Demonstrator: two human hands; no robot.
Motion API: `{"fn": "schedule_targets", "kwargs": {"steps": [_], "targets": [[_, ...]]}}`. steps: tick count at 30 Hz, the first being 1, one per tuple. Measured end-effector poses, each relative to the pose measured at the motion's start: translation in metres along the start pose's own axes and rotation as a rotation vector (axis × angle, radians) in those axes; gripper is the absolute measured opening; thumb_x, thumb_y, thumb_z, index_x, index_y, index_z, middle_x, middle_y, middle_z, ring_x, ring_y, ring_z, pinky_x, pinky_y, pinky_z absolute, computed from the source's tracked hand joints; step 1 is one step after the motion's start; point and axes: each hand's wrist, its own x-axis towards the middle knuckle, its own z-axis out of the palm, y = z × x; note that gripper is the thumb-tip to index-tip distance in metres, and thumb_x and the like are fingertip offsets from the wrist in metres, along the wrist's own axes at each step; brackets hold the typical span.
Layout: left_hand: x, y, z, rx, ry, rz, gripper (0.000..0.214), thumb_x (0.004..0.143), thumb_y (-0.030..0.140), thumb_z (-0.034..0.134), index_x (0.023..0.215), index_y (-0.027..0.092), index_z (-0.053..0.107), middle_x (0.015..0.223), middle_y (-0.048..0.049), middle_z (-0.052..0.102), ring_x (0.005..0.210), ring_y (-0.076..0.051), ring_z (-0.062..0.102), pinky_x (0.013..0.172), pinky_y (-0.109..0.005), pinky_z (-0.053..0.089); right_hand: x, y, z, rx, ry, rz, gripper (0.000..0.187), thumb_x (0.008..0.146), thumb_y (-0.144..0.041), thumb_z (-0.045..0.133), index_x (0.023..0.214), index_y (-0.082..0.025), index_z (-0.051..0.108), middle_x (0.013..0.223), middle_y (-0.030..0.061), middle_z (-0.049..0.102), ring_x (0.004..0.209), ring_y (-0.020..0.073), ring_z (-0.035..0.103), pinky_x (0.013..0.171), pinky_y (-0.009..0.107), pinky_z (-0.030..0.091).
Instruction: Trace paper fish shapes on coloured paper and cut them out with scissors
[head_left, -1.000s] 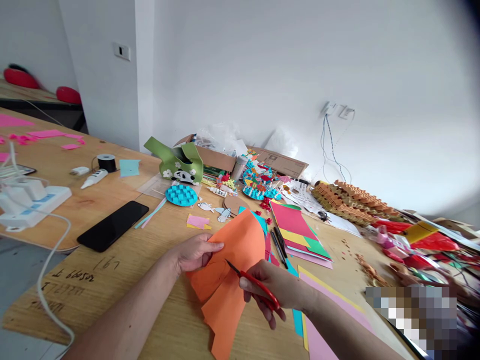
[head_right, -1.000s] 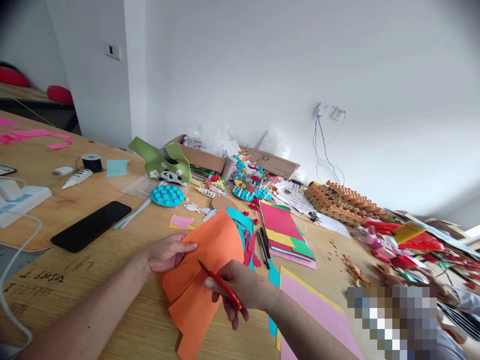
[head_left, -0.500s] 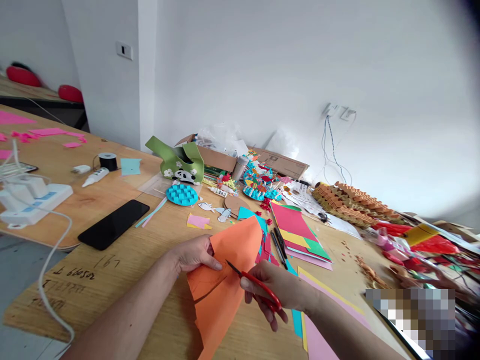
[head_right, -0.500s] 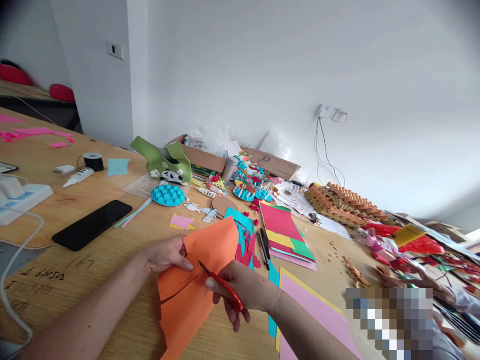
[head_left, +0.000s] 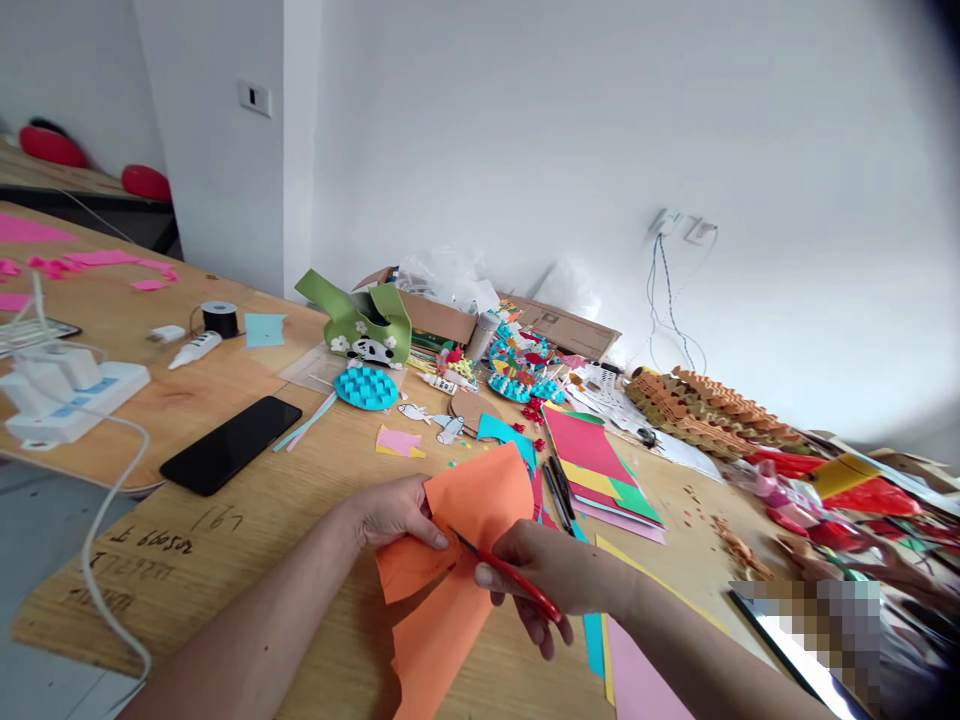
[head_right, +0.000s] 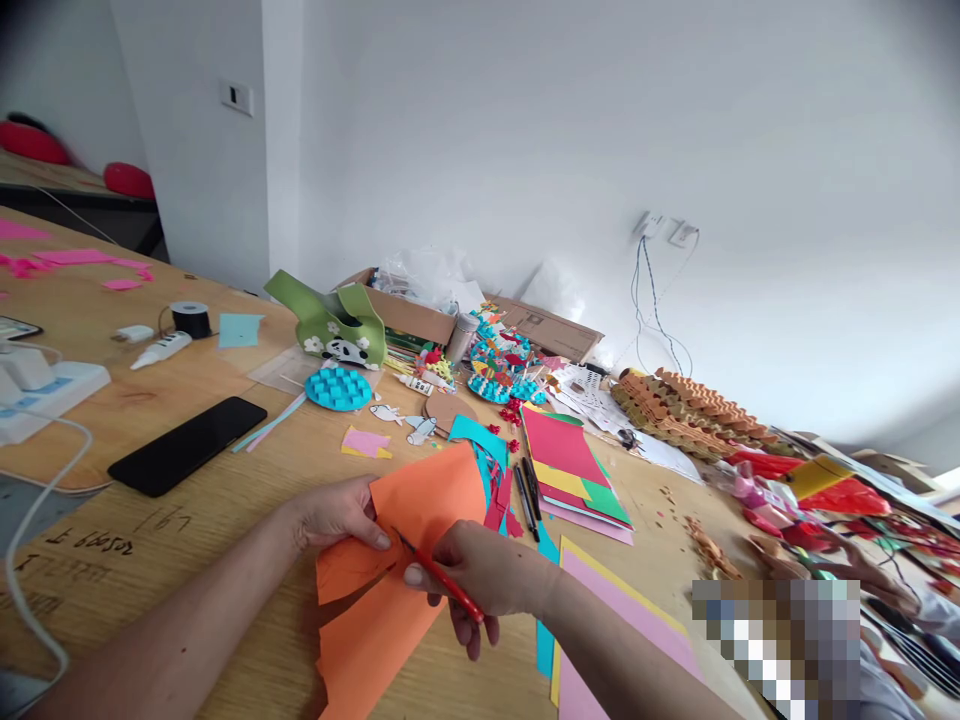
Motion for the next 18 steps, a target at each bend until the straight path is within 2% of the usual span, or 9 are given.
{"fn": "schedule_targets", "kwargs": {"steps": [6, 11, 18], "targets": [[-0.0004, 0.0014, 0.0023, 0.011, 0.015, -0.004, 0.055, 0.054, 0.015, 0.083, 0.107, 0.017, 0.069, 0.108, -0.0118, 0.071, 0.102, -0.030, 0.064, 0.094, -0.045, 0.045, -0.0038, -0.0058, -0.0002, 0.003, -0.014, 0.020, 0.059, 0.075, -0.074, 0.054, 0.077, -0.015, 0.055, 0.044, -0.0021, 0.057, 0.032, 0.0097, 0.053, 0.029, 0.016, 0.038], [-0.0001, 0.0015, 0.0015, 0.020, 0.011, -0.019, 0.054, 0.053, 0.016, 0.084, 0.105, 0.016, 0.069, 0.105, -0.0118, 0.071, 0.099, -0.029, 0.065, 0.091, -0.042, 0.046, -0.0034, -0.0051, -0.0014, 0.021, -0.043, 0.019, 0.059, 0.075, -0.073, 0.053, 0.078, -0.015, 0.054, 0.046, -0.0018, 0.057, 0.033, 0.0089, 0.053, 0.030, 0.014, 0.035], [0.0023, -0.0022, -0.0036, 0.025, -0.006, -0.024, 0.054, 0.051, 0.017, 0.085, 0.103, 0.016, 0.070, 0.103, -0.0108, 0.072, 0.095, -0.027, 0.065, 0.090, -0.041, 0.047, -0.0029, -0.0052, -0.0043, -0.006, -0.066, 0.024, 0.057, 0.076, -0.071, 0.055, 0.080, -0.014, 0.054, 0.047, -0.0022, 0.058, 0.035, 0.0091, 0.054, 0.033, 0.014, 0.039]]}}
